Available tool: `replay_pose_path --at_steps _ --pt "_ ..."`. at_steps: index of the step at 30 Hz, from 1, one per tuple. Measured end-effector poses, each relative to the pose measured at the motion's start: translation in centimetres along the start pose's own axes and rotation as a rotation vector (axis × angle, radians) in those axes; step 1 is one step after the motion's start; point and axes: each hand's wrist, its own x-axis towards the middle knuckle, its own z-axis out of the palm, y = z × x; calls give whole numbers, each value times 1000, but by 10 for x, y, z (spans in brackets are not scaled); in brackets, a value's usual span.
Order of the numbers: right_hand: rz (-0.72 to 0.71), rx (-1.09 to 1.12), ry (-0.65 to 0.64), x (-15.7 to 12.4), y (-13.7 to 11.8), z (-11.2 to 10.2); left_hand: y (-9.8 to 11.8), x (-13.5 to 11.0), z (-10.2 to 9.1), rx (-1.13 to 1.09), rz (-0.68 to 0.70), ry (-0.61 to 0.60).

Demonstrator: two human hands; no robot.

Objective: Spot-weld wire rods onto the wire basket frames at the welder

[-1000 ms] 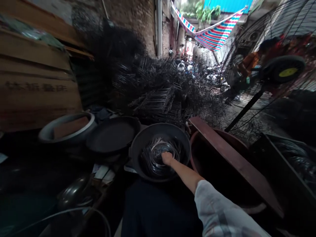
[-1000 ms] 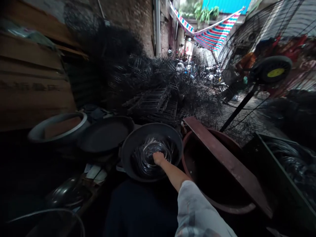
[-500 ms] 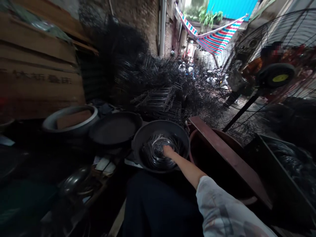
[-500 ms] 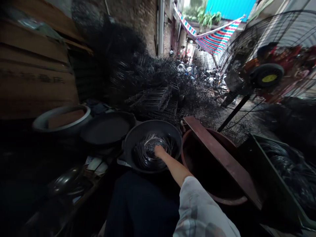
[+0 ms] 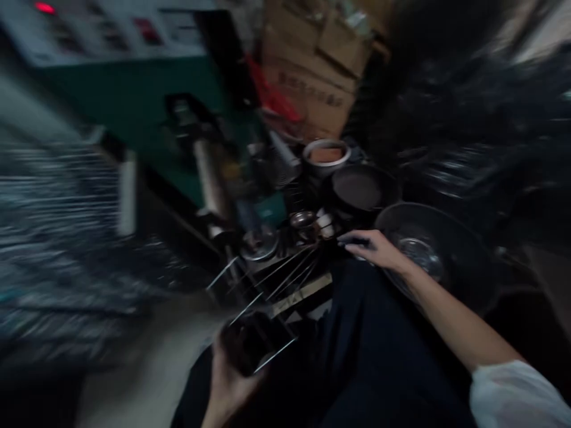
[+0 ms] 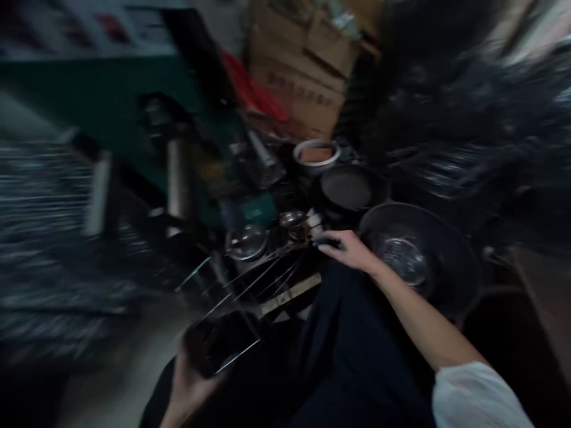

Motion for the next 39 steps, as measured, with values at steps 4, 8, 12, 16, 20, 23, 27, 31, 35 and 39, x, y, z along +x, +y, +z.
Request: replay_pose_path --at_steps 4,8,12,16,20,23,27,31,35,39 --pt "-258 -83 -164 35 -55 36 1 -9 -15 23 -38 56" --pt "-407 -252 -285 59 -73 66 6 -6 -18 23 -41 47" --pt "-452 -294 -316 71 -64 83 9 -7 -24 6 -36 59" --pt "-485 -314 -342 76 -59 95 7 -6 -29 -19 -30 89" --pt "-530 -402 -339 80 -58 106 1 -4 -33 -37 1 109" --pt "-572 -435 -337 83 -58 112 -3 -3 -35 -49 2 127" --pt "-606 -396 -286 87 -61 119 -7 -4 -39 -70 22 145" --pt "-599 -315 -237 92 -66 123 -14 -4 -43 -60 41 142" --pt "-588 -289 -234 99 -69 126 -20 0 -48 -24 61 148" --pt "-592 -264 -234 106 -69 131 -21 3 -52 -12 73 166"
